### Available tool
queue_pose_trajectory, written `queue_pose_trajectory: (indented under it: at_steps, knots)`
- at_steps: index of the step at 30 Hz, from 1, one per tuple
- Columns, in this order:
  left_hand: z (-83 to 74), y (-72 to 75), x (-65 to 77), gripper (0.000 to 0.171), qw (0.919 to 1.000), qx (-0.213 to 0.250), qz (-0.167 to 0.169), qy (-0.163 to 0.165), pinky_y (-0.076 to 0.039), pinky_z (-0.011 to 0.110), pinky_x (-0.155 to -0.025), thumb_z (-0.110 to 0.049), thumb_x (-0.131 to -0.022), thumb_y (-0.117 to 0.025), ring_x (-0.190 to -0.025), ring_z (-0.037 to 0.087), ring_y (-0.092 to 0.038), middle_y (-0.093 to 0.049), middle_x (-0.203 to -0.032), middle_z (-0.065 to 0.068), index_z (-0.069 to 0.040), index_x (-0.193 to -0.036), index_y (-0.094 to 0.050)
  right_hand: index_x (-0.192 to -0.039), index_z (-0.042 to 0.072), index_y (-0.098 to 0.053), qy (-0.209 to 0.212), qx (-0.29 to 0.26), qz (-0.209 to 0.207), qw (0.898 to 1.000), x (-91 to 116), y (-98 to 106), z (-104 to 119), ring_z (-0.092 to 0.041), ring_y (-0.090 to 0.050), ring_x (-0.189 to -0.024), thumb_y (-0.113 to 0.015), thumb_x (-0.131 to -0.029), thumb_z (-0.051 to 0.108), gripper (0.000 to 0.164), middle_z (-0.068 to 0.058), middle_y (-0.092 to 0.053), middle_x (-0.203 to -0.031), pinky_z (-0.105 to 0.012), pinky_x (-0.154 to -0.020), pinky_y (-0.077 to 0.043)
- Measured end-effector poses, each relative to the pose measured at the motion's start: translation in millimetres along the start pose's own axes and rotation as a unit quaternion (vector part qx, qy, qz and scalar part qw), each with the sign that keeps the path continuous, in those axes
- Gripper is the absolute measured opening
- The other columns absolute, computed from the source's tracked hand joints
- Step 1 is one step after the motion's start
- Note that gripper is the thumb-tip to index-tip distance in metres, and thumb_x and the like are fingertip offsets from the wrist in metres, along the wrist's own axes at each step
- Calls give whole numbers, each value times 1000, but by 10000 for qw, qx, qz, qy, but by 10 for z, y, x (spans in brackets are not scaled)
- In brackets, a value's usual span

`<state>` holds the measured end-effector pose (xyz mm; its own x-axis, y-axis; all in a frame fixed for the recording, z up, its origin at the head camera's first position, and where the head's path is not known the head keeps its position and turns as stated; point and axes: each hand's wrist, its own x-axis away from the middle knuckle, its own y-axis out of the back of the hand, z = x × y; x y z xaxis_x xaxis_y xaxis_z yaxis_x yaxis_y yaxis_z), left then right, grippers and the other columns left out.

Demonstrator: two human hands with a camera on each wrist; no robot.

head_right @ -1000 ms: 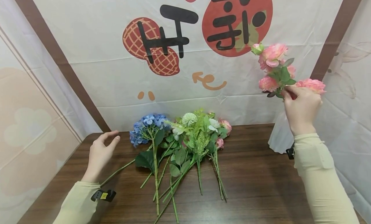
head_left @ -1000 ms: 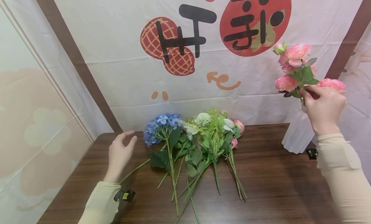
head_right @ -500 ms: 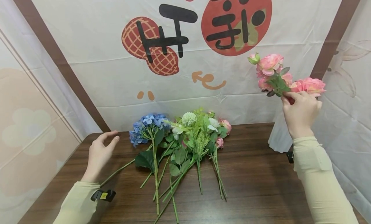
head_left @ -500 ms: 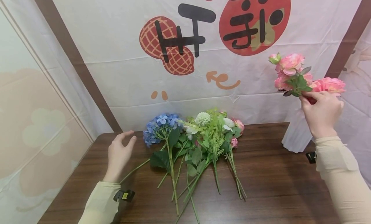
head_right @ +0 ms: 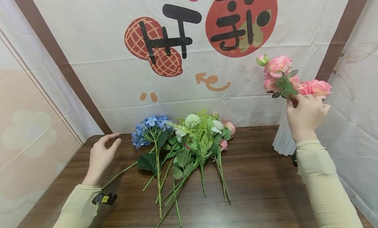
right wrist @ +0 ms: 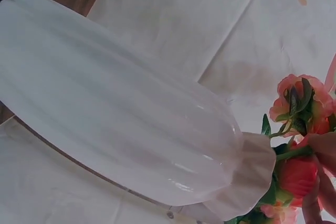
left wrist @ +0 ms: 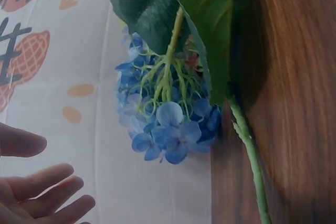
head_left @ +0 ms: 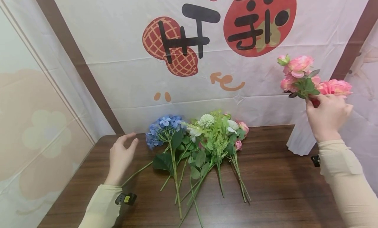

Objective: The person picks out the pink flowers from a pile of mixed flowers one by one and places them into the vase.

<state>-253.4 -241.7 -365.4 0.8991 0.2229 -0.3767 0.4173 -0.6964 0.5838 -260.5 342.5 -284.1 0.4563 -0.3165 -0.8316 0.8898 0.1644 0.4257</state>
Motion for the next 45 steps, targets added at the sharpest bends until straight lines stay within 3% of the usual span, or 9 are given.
queue_pose_trajectory:
  at_steps: [5,14,21,30,39,45]
  knots:
    - [106,27,9,37,9999,-109,-3,3,-34,54,-103,-27,-94,-55,-128,41,-44,-55,-134,17,-7,-124,-61,-84,-6,-66,105,-67,-112,9999,-3,-56,34,-52,-49,-89,-61,-86,32,39,-29,-58,-86,-63,-82,-25]
    - [203,104,-11,34,9990,-236,-310,-207,-35,55,-100,-24,-93,-56,-123,44,-47,-56,-129,21,-5,-121,-62,-87,-4,-63,251,-474,-786,9955,-103,-81,137,-47,-52,-83,-68,-84,33,37,-27,-61,-83,-59,-81,-29]
    - [217,132,-30,34,9990,-221,-335,-181,-35,54,-101,-24,-94,-56,-125,42,-47,-57,-130,19,-6,-121,-62,-97,-6,-63,80,-637,-728,9953,-101,-48,168,-48,-55,-78,-68,-85,24,33,-31,-64,-84,-58,-80,-32]
    - [223,119,-16,34,9991,-253,-306,-176,-35,54,-101,-24,-94,-55,-124,43,-46,-56,-131,20,-5,-121,-62,-95,5,-74,49,-498,-790,9956,-98,-54,123,-47,-47,-91,-64,-88,27,25,-26,-67,-87,-60,-86,-27]
    - [228,114,5,34,9993,-254,-255,-99,-35,55,-101,-24,-94,-56,-125,43,-46,-56,-131,19,-5,-122,-62,-95,6,-75,18,-403,-698,9967,-84,-55,120,-47,-46,-92,-61,-89,26,26,-24,-69,-88,-58,-84,-25]
    - [227,107,8,34,9992,-284,-260,-99,-35,54,-100,-23,-94,-56,-125,43,-46,-56,-131,19,-5,-122,-62,-90,7,-77,-204,-471,-819,9953,-67,-82,89,-45,-46,-99,-62,-85,22,21,-21,-70,-88,-57,-87,-24]
